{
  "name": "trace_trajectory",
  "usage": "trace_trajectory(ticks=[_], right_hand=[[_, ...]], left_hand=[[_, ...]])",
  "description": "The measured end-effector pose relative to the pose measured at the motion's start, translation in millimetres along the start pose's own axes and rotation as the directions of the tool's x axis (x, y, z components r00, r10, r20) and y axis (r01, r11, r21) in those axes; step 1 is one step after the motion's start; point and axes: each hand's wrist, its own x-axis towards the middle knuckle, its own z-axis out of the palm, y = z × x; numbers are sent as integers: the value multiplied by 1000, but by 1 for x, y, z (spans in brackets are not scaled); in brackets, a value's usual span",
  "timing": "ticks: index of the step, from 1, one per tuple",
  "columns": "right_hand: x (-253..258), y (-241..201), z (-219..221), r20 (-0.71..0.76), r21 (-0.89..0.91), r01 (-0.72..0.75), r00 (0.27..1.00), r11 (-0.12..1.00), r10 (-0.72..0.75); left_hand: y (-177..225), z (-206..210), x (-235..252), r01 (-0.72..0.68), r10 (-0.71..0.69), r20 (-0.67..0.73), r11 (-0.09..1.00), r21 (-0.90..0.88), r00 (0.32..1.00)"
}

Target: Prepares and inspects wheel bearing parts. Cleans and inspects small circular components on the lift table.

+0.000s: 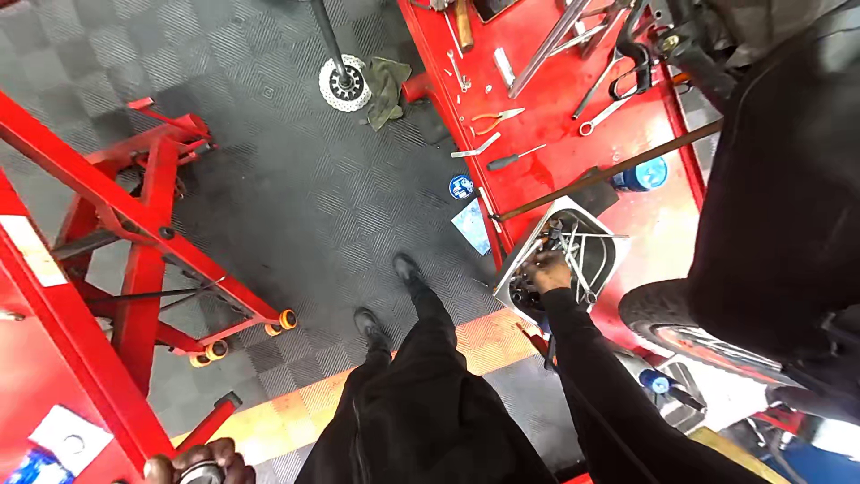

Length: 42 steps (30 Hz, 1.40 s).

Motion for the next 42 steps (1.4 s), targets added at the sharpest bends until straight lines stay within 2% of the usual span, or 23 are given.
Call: trace_trajectory(ticks=[5,6,8,11,13,14,15,16,17,18,19,20,21,23,25,27,28,30,32,35,38,40,42], right_hand=[[8,0,-11,90,-40,138,987,990,-134],[10,-2,-15,44,-40,143,989,989,-141],[7,-11,-31,-155,3,80,985,997,-79],[-20,-33,-59,-443,116,-78,888,990,122],[-54,-35,-73,-515,327,-87,819,941,255],[-77,-37,-73,-485,483,-59,813,874,323],[-105,-44,-69,-399,660,-20,838,751,373],[-137,-54,-62,-253,821,-2,895,570,368],[-171,-63,-54,-94,931,-14,956,364,277],[-205,-70,-45,33,977,-55,993,207,109],[-236,-78,-32,123,983,-108,987,147,-100],[-264,-88,-19,196,977,-157,933,146,-302],[-292,-102,-6,264,962,-197,841,188,-473],[-352,-138,17,374,927,-212,593,310,-713],[-413,-176,36,441,897,-182,323,402,-837],[-467,-209,49,467,878,-150,61,454,-882],[-493,-222,56,471,877,-108,-9,469,-882],[-539,-231,71,444,895,-30,-31,445,-895],[-571,-233,83,422,905,-7,-89,425,-902],[-602,-231,97,441,886,-17,-275,463,-854],[-632,-226,107,468,866,27,-394,499,-791],[-651,-223,111,487,863,106,-434,494,-758],[-669,-221,115,474,878,286,-395,384,-787]], left_hand=[[10,12,4,-50,47,104,998,32,994],[11,8,4,-60,55,108,998,35,993],[13,-2,4,-70,67,95,997,36,993],[9,-30,8,-73,70,118,997,22,991],[6,-38,6,-76,73,95,997,22,993],[8,-38,1,-81,81,42,997,10,996],[12,-38,-4,-102,101,-42,995,-20,994],[17,-41,-9,-130,123,-111,990,-61,986],[23,-50,-12,-155,138,-163,983,-96,977],[29,-60,-16,-185,159,-204,975,-119,966],[36,-72,-19,-226,189,-235,963,-144,953],[42,-83,-21,-268,223,-246,948,-169,943],[49,-93,-25,-313,262,-247,929,-196,933],[61,-115,-36,-416,371,-216,880,-229,903],[71,-137,-47,-530,505,-162,817,-227,848],[79,-160,-56,-635,624,-121,749,-187,772],[82,-172,-60,-681,674,-104,715,-159,731],[88,-196,-69,-725,722,-80,676,-134,688],[92,-219,-80,-683,681,-93,702,-200,727],[93,-249,-96,-587,578,-140,731,-349,804],[86,-269,-115,-569,558,-179,677,-467,811],[81,-277,-127,-604,590,-209,623,-497,780],[77,-282,-138,-672,647,-247,567,-477,721]])
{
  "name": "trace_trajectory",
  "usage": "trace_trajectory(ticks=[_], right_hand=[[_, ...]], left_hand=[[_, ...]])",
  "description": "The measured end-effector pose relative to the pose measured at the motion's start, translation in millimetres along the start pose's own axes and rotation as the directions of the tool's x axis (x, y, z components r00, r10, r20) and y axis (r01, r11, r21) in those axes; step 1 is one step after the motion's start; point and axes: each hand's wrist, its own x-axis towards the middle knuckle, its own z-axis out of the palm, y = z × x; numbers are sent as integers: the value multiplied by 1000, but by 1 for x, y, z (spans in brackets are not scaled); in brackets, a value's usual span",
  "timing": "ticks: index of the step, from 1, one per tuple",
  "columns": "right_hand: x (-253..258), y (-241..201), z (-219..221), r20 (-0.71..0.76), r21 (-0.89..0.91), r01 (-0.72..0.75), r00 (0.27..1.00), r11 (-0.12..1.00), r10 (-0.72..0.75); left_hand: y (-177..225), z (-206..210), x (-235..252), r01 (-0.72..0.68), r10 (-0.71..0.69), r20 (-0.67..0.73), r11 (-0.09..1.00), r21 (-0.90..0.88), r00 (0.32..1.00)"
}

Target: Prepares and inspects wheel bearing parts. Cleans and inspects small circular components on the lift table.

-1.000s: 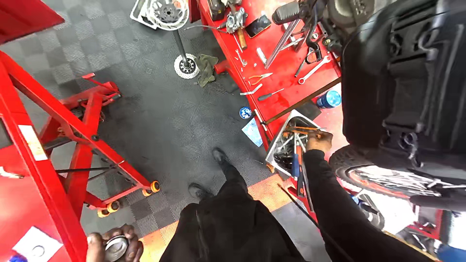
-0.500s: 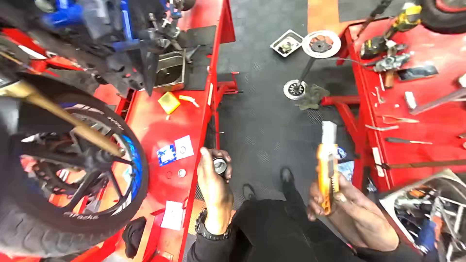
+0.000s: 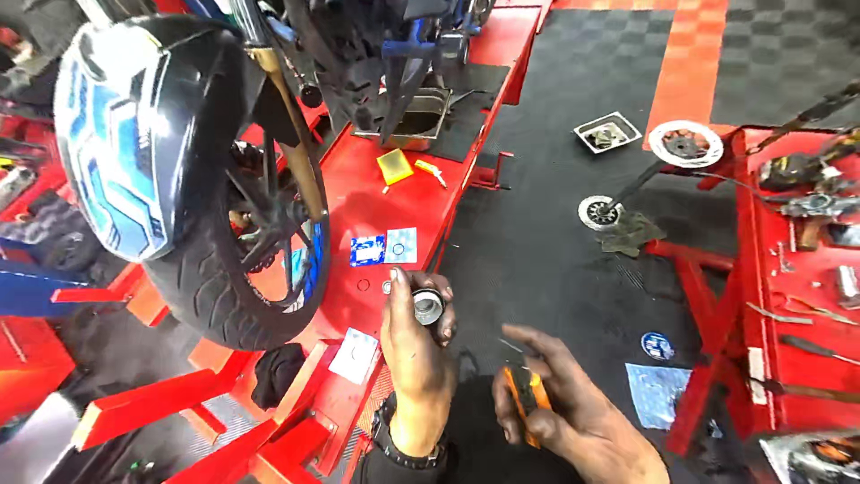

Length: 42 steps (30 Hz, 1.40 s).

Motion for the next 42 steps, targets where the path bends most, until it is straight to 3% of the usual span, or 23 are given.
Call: trace_trajectory(ticks=[2,6,10,15,24,37,42], right_hand=[[7,-3,15,-95,-320,38,993,947,-72],[25,-21,37,-105,-767,28,980,642,-168],[42,-42,51,-39,-902,83,961,424,-273],[46,-49,56,-56,-973,14,954,232,-294],[43,-58,46,-40,-984,24,936,175,-351],[49,-54,48,-61,-997,-36,928,75,-369],[53,-51,49,-64,-996,-33,919,86,-388]], left_hand=[[6,-3,-11,-96,95,16,994,43,995],[13,-5,-28,-246,245,30,958,144,969],[17,-1,-39,-307,306,33,931,197,951],[16,5,-42,-320,315,56,927,197,947],[15,20,-38,-312,308,54,941,131,950],[15,24,-30,-341,339,48,915,215,940],[16,27,-29,-344,348,12,921,184,937]])
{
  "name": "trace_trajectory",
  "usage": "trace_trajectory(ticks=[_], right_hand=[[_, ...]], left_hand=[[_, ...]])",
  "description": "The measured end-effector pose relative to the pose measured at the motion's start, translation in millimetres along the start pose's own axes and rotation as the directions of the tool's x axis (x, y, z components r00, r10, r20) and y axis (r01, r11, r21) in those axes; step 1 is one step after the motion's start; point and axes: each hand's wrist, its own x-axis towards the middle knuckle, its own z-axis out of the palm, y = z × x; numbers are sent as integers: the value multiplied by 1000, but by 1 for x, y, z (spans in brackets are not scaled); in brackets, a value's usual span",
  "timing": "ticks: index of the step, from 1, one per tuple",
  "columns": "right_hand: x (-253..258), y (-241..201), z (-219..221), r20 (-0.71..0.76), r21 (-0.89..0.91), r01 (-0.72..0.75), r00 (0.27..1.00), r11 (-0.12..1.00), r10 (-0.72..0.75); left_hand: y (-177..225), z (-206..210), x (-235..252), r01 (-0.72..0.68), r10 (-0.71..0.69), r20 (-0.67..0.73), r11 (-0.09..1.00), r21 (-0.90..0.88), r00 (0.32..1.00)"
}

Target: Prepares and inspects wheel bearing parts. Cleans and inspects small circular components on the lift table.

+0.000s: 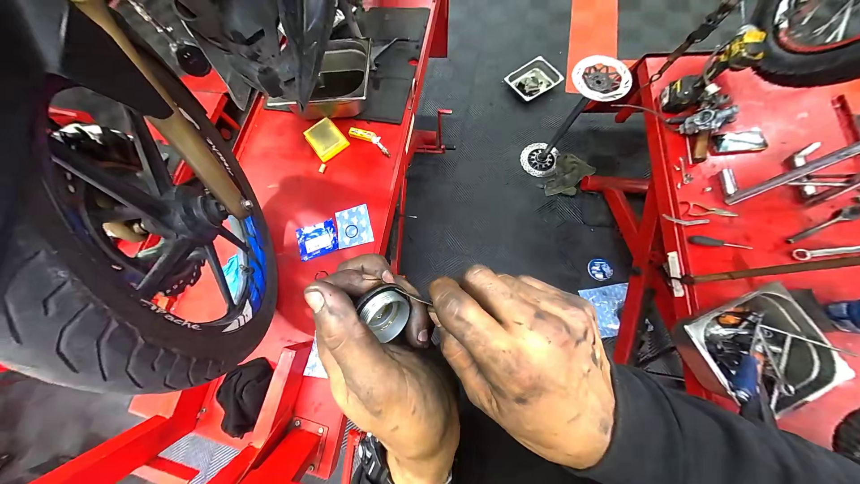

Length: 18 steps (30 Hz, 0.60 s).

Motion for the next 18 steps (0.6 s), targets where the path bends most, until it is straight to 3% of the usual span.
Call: trace_trajectory(ticks=[6,11,18], right_hand=[[2,1,2,1,-7,12,1000,1000,-12],[5,0,2,25,-66,30,999,997,-28],[6,6,1,110,-65,22,994,998,-15]], left_hand=[[-3,-2,1,-7,7,1,999,-46,1000],[-7,-2,5,-46,47,-28,999,24,999],[-16,-6,6,29,-31,33,998,62,999]])
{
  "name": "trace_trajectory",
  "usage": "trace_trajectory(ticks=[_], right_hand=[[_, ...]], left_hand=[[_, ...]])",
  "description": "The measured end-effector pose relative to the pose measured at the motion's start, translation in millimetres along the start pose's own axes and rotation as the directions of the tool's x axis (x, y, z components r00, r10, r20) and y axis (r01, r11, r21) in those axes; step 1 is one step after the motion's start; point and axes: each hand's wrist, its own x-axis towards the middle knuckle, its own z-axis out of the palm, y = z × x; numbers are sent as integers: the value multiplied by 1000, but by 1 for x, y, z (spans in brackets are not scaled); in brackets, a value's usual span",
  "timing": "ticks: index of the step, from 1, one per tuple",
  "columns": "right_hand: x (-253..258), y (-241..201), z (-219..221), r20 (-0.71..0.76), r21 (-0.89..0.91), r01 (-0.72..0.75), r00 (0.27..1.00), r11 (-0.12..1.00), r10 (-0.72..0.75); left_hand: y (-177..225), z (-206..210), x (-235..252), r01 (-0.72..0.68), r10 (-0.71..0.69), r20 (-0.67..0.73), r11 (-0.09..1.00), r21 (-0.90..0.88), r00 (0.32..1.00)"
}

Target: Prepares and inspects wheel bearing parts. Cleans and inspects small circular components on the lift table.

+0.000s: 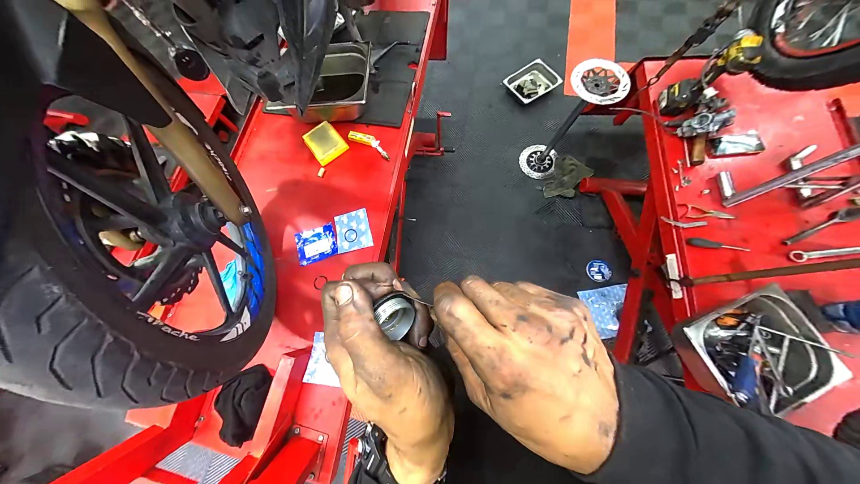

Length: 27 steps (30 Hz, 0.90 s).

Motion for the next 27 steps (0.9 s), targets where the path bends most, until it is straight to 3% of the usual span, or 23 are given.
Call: trace_trajectory(ticks=[8,13,16,19,21,23,27], right_hand=[[7,17,-9,181,257,-70,983,964,23],[16,33,-18,329,472,-132,944,872,-36],[13,24,-17,239,314,-86,971,945,9],[4,6,-7,66,6,-26,998,1000,26],[2,1,-3,29,-52,-26,999,998,27],[1,6,-2,68,23,-30,997,999,28],[5,31,-9,262,342,-128,964,931,36]], left_hand=[[-3,-4,0,126,-123,51,990,-66,991],[3,-3,-1,196,-190,55,972,-129,980],[1,-2,0,163,-158,50,979,-121,986],[-3,4,-2,25,-25,-2,999,-39,1000],[-6,6,-2,-44,45,-24,998,35,999],[-9,3,-1,-16,16,0,999,44,1000],[-15,-7,0,137,-134,118,991,-13,984]])
